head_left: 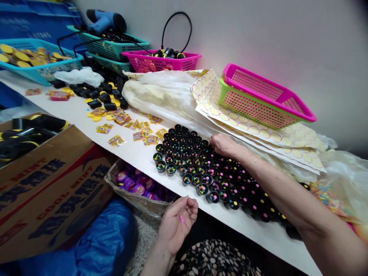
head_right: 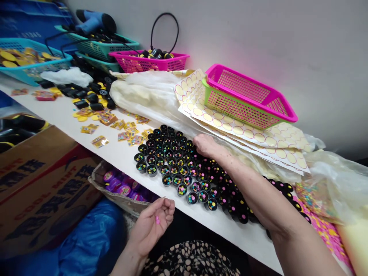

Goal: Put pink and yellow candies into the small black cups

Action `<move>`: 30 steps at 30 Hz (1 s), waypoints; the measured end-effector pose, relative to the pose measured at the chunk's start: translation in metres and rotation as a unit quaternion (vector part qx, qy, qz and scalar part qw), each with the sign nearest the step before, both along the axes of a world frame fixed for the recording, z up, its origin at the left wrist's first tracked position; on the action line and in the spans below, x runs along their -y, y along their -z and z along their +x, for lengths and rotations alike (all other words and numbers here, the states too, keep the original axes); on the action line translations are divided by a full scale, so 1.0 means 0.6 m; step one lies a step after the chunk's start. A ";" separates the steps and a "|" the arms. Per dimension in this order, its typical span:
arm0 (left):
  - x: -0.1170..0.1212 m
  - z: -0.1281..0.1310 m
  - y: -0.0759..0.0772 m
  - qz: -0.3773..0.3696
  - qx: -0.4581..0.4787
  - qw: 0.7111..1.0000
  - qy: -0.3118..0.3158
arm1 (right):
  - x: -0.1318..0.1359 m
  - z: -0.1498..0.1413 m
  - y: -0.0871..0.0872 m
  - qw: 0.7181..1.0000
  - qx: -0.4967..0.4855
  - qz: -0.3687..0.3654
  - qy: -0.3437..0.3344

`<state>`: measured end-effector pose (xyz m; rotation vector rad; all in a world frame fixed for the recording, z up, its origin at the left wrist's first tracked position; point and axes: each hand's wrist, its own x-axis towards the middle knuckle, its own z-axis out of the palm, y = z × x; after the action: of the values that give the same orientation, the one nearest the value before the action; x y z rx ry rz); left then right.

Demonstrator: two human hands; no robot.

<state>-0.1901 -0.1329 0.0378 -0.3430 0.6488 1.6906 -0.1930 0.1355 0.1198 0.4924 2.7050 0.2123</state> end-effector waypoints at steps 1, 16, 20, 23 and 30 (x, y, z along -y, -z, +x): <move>0.000 0.000 0.000 -0.001 0.004 1.000 -0.002 | -0.001 0.001 0.001 1.000 0.000 0.000 -0.001; -0.005 0.002 -0.003 -0.007 0.001 1.000 -0.003 | -0.004 0.018 0.020 0.994 -0.089 -0.029 0.048; -0.007 0.003 -0.003 -0.006 -0.006 1.000 -0.003 | -0.009 0.020 0.026 0.989 -0.115 -0.074 0.056; -0.005 0.003 -0.002 -0.006 0.000 1.000 -0.003 | -0.020 0.018 0.030 0.984 -0.129 -0.108 0.058; -0.005 0.001 -0.006 -0.004 0.023 1.000 -0.014 | -0.027 0.047 -0.001 0.964 -0.220 -0.136 0.056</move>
<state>-0.1893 -0.1300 0.0416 -0.3977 0.6184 1.7021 -0.1647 0.1518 0.1204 0.6719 3.0508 -0.3373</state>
